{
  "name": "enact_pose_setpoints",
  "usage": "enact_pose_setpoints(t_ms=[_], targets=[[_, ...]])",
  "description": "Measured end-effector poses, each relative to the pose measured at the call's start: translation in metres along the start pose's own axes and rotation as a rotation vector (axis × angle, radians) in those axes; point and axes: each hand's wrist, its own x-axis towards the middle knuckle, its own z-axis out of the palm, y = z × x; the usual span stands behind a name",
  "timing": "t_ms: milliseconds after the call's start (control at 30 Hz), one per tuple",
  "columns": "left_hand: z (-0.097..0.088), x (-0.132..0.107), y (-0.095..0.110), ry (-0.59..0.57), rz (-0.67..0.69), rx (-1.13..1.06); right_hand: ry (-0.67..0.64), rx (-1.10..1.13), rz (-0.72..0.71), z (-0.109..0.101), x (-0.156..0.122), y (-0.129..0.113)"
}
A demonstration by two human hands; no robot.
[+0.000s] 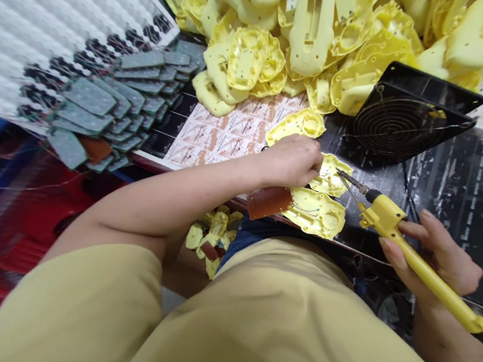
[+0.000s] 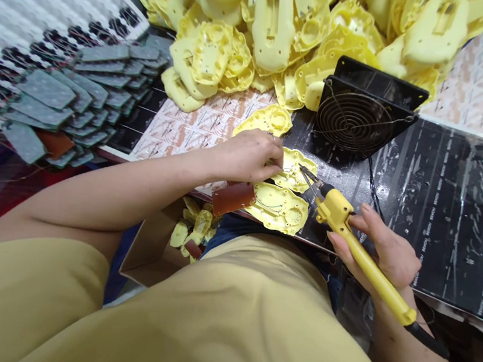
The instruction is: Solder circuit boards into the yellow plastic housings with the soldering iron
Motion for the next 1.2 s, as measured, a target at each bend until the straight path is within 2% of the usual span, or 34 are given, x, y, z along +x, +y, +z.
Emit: enact_pose_setpoints(t_ms=[133, 233, 333, 467, 633, 800, 933, 1067, 1200], targets=[[0.007, -0.006, -0.003, 0.059, 0.061, 0.08, 0.085, 0.141, -0.1, 0.002, 0.004, -0.004], [0.015, -0.007, -0.013, 0.159, 0.095, -0.024, 0.109, 0.23, -0.1, 0.005, 0.006, -0.003], [0.021, -0.003, -0.02, 0.214, 0.062, -0.146, 0.123, 0.156, -0.062, 0.008, 0.003, 0.003], [0.02, 0.0, -0.019, 0.183, 0.03, -0.159, 0.097, 0.133, 0.01, 0.009, -0.003, 0.012], [0.013, -0.004, -0.013, 0.141, 0.047, -0.133, 0.104, 0.118, 0.012, 0.008, -0.003, 0.014], [0.013, -0.002, -0.007, 0.113, -0.046, -0.066, 0.087, 0.075, 0.06, 0.008, -0.004, 0.013], [0.013, 0.003, -0.004, 0.091, -0.085, -0.059, 0.102, 0.078, 0.052, 0.008, -0.006, 0.014], [0.011, 0.005, 0.004, 0.066, -0.061, 0.005, 0.094, 0.08, 0.051, 0.008, -0.006, 0.015], [0.008, 0.003, 0.009, 0.091, -0.08, 0.049, 0.121, 0.059, 0.009, 0.008, -0.006, 0.019]])
